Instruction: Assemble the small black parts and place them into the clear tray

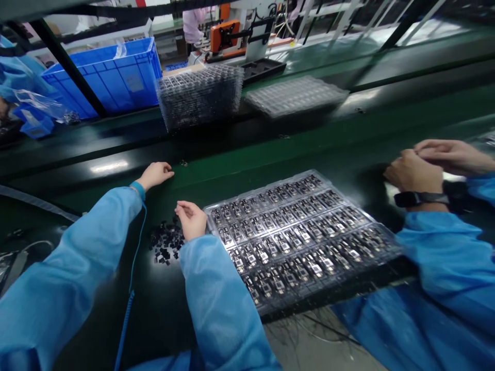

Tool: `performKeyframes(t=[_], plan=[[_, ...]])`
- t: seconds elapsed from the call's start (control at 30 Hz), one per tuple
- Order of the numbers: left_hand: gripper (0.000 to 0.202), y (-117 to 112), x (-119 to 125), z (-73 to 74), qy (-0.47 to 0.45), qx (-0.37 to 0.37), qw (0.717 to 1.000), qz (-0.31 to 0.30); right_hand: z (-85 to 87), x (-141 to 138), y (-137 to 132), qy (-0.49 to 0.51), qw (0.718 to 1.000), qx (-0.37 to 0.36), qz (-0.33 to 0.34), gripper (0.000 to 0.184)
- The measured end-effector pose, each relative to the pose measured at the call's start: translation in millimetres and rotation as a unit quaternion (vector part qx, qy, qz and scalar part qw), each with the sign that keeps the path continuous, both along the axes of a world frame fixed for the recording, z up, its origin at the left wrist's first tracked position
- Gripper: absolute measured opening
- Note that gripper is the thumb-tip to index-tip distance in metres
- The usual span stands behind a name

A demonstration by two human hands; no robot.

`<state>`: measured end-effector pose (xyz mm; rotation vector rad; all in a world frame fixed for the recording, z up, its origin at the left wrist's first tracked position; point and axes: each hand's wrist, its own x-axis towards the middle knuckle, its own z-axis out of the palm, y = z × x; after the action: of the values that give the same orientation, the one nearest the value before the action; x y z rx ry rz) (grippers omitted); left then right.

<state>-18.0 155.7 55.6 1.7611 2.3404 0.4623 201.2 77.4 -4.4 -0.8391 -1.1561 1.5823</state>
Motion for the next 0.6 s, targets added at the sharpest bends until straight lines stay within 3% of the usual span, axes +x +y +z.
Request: performKeyframes(t=[0.13, 0.3, 0.47, 0.6], plan=[[0.033, 29.7, 15.1, -15.3, 0.009, 0.011, 1.000, 0.026, -0.5, 0.4, -0.8, 0.006, 1.000, 0.006, -0.015, 0.024], [0.025, 49.7, 25.4, -19.3, -0.004, 0.011, 0.998, 0.067, -1.4, -0.4, 0.1, 0.011, 0.999, 0.014, -0.029, 0.024], [0.023, 49.8, 20.8, -12.7, -0.076, 0.035, 0.993, 0.088, -1.7, -1.0, 1.5, 0.019, 1.000, 0.000, -0.023, 0.027], [0.020, 30.2, 6.5, 4.9, -0.182, 0.067, 0.978, 0.082, -1.4, -0.8, 2.5, 0.025, 0.999, -0.023, -0.019, 0.031]])
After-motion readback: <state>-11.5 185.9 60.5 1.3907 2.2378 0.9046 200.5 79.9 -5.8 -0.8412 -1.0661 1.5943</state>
